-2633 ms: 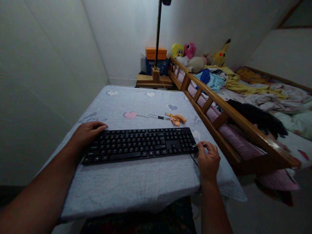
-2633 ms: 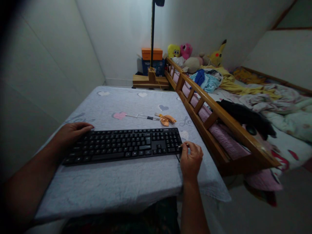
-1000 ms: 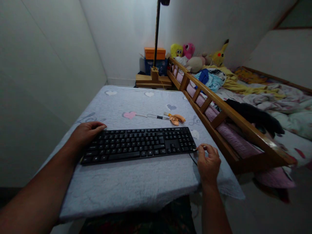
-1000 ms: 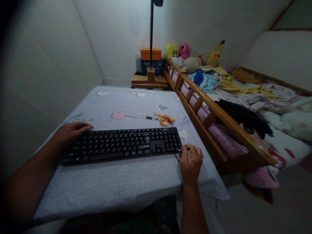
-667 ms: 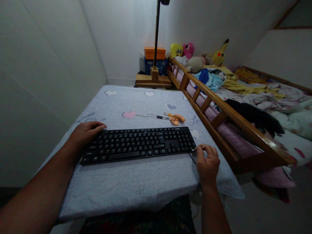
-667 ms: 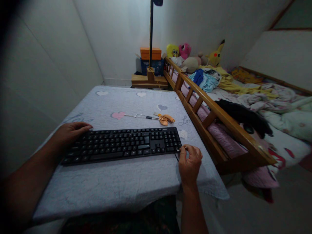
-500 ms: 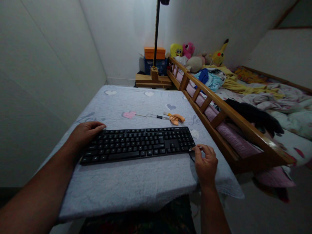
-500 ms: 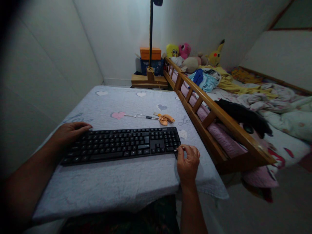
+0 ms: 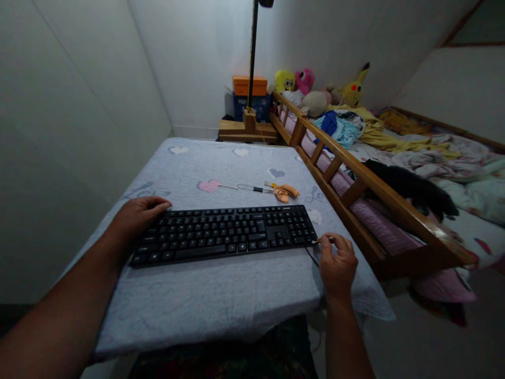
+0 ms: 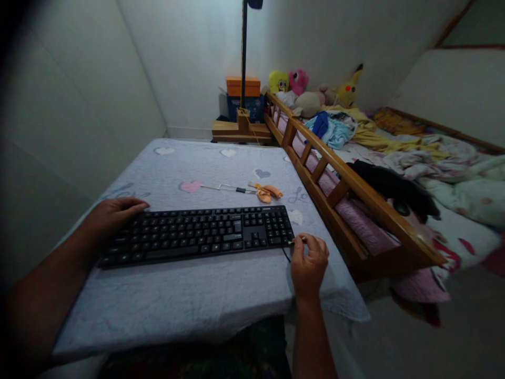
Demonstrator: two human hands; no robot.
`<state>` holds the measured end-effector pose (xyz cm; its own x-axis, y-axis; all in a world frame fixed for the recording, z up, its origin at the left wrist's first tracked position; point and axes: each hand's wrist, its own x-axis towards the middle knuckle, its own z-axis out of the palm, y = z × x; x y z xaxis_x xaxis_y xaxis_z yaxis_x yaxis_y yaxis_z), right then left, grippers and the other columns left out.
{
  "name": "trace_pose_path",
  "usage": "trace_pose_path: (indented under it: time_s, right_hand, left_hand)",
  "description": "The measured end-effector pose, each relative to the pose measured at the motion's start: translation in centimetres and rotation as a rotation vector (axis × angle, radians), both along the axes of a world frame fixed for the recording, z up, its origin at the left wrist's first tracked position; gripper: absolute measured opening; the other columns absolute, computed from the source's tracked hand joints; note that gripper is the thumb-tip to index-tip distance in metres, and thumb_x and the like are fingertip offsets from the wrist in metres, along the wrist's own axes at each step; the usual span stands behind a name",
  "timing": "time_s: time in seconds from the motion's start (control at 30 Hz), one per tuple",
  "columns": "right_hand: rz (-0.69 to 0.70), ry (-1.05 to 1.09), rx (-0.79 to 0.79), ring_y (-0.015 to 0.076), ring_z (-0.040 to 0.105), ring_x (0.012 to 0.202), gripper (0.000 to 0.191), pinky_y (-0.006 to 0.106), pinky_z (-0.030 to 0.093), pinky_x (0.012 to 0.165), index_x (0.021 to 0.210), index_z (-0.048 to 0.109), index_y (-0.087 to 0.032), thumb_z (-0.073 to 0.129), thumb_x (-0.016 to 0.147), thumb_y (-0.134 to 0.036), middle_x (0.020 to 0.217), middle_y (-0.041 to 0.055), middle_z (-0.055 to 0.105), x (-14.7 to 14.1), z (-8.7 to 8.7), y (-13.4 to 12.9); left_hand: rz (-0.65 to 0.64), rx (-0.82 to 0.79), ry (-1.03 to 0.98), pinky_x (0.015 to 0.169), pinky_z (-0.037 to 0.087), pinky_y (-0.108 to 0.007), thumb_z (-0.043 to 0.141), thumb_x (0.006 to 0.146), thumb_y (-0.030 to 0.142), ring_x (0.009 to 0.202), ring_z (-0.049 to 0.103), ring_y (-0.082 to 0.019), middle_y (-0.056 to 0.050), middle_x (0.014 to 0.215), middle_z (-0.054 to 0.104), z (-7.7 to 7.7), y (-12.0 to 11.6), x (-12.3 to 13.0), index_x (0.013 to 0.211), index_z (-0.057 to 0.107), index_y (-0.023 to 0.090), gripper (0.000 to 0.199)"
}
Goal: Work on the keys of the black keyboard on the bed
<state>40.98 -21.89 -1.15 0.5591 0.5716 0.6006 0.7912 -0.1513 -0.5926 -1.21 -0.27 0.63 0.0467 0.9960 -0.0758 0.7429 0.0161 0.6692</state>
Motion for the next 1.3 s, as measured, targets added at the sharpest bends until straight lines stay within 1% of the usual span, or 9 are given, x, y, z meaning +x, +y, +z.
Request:
trace_pose_path:
  time_s: [0.2,0.5,0.63,0.87,1.0,1.17,1.3]
  right_hand:
    - [-0.057,-0.001,-0.002,0.0239,0.059,0.085,0.019,0.038,0.043,0.086,0.080,0.067,-0.020,0.054,0.087,-0.032,0.081,0.0061,0.067,0.2,0.0,-0.1]
    - [-0.110,0.002,-0.010,0.0249,0.058,0.086,0.019,0.036,0.043,0.084,0.080,0.067,-0.020,0.053,0.088,-0.031,0.082,0.0075,0.069,0.6,0.0,-0.1]
    - [-0.129,0.010,-0.007,0.0252,0.057,0.086,0.020,0.036,0.042,0.083,0.080,0.068,-0.020,0.053,0.088,-0.031,0.082,0.0081,0.070,0.7,-0.2,-0.1]
    - [-0.120,0.021,-0.022,0.0245,0.059,0.086,0.023,0.035,0.043,0.083,0.081,0.070,-0.019,0.052,0.088,-0.032,0.084,0.0087,0.071,0.8,0.2,0.2]
    - [-0.095,0.027,-0.027,0.0237,0.061,0.086,0.024,0.034,0.043,0.085,0.081,0.072,-0.019,0.053,0.088,-0.034,0.084,0.0080,0.071,1.2,0.3,0.6]
    - [-0.060,0.038,-0.041,0.0237,0.062,0.085,0.024,0.034,0.044,0.085,0.080,0.073,-0.020,0.057,0.086,-0.037,0.082,0.0073,0.071,1.9,0.3,1.3]
    - [-0.050,0.045,-0.024,0.0235,0.063,0.083,0.025,0.034,0.044,0.084,0.081,0.073,-0.019,0.058,0.086,-0.038,0.082,0.0074,0.071,1.9,0.4,1.9]
  left_hand:
    - [0.002,-0.008,-0.026,0.065,0.047,-0.029,0.061,0.072,0.058,0.074,0.065,-0.023,-0.002,0.077,0.073,-0.4,0.2,-0.3,0.092,0.073,0.017,0.047]
    - [0.022,-0.023,-0.041,0.064,0.045,-0.030,0.060,0.071,0.057,0.071,0.064,-0.022,-0.002,0.076,0.072,0.3,-0.3,0.4,0.091,0.072,0.017,0.047]
    - [0.011,-0.020,-0.031,0.065,0.045,-0.030,0.060,0.071,0.057,0.072,0.064,-0.023,-0.003,0.075,0.072,0.3,-0.4,0.4,0.090,0.072,0.017,0.046]
    - [0.003,-0.025,-0.028,0.067,0.046,-0.030,0.060,0.073,0.057,0.074,0.065,-0.022,-0.003,0.079,0.073,-0.3,0.1,-0.2,0.095,0.072,0.017,0.048]
    - [-0.026,-0.007,-0.017,0.069,0.046,-0.030,0.059,0.073,0.058,0.078,0.065,-0.023,-0.003,0.081,0.073,-0.2,0.2,-0.1,0.092,0.072,0.017,0.047]
    - [-0.015,-0.016,-0.002,0.068,0.046,-0.030,0.058,0.072,0.058,0.075,0.065,-0.023,-0.002,0.078,0.073,-0.1,0.2,-0.1,0.091,0.072,0.018,0.047]
    - [-0.013,-0.025,-0.017,0.069,0.046,-0.030,0.059,0.072,0.057,0.075,0.066,-0.022,-0.002,0.079,0.073,-0.1,0.1,0.0,0.092,0.072,0.018,0.046]
